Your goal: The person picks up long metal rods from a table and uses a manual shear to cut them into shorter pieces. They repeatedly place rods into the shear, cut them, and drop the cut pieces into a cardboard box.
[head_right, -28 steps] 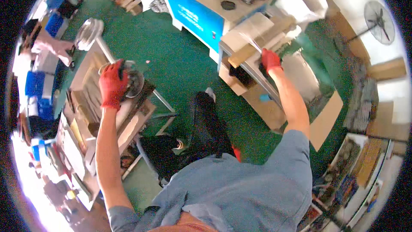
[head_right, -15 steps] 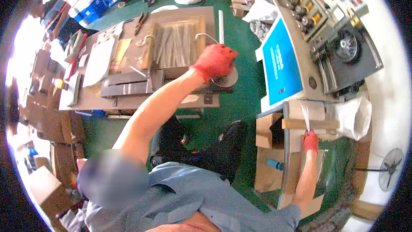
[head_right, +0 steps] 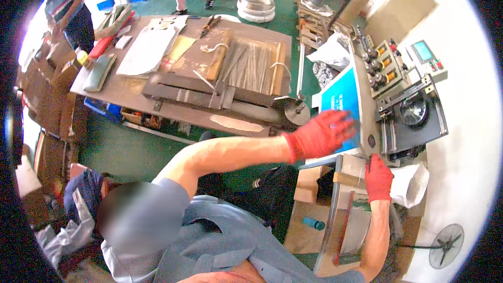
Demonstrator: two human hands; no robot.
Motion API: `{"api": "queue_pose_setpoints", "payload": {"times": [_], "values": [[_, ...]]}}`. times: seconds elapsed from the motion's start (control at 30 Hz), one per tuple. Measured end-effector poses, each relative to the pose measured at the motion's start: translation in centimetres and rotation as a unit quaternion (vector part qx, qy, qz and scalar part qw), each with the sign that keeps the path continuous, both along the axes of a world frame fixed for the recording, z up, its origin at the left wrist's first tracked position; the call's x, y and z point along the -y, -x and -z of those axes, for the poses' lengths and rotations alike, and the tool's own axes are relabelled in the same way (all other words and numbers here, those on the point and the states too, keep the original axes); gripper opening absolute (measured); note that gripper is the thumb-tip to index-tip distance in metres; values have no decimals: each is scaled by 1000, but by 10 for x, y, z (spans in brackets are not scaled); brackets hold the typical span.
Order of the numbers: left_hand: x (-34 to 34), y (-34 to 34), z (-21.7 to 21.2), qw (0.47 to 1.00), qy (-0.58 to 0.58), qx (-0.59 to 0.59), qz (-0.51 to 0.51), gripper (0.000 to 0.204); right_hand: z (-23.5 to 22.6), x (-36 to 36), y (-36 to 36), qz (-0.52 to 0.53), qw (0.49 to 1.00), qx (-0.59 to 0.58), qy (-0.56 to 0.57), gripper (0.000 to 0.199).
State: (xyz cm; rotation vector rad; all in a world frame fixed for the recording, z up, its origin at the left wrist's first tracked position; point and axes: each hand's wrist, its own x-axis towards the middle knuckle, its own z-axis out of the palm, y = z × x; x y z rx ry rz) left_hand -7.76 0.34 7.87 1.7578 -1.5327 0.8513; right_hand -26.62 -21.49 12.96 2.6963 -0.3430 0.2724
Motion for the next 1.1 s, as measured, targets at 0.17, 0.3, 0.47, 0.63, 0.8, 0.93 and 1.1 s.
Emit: {"api": "queue_pose_setpoints", "payload": {"times": [0.17,0.3,0.47,0.63,0.8,0.93,1.1], "values": [[-30,44,-24,996,-59,-50,-39,56,-33,-61,-60,-61,993,-91,38,30],[-58,25,-25,989,40,-122,-68,55,-81,-118,-97,-156,985,-70,-8,43],[-91,9,-40,968,96,-230,-30,43,-107,-154,-124,-122,989,-78,41,73],[-110,-16,-32,946,154,-282,-37,28,-124,-208,-136,-264,942,22,205,74],[-136,-37,-34,918,189,-347,-32,30,-110,-219,-117,-422,887,46,181,48],[-144,-42,-43,892,217,-396,12,33,-108,-204,-128,-319,927,-11,-199,52],[-147,-42,-42,873,221,-425,87,34,-116,-144,-175,-242,713,66,-655,45]]}}
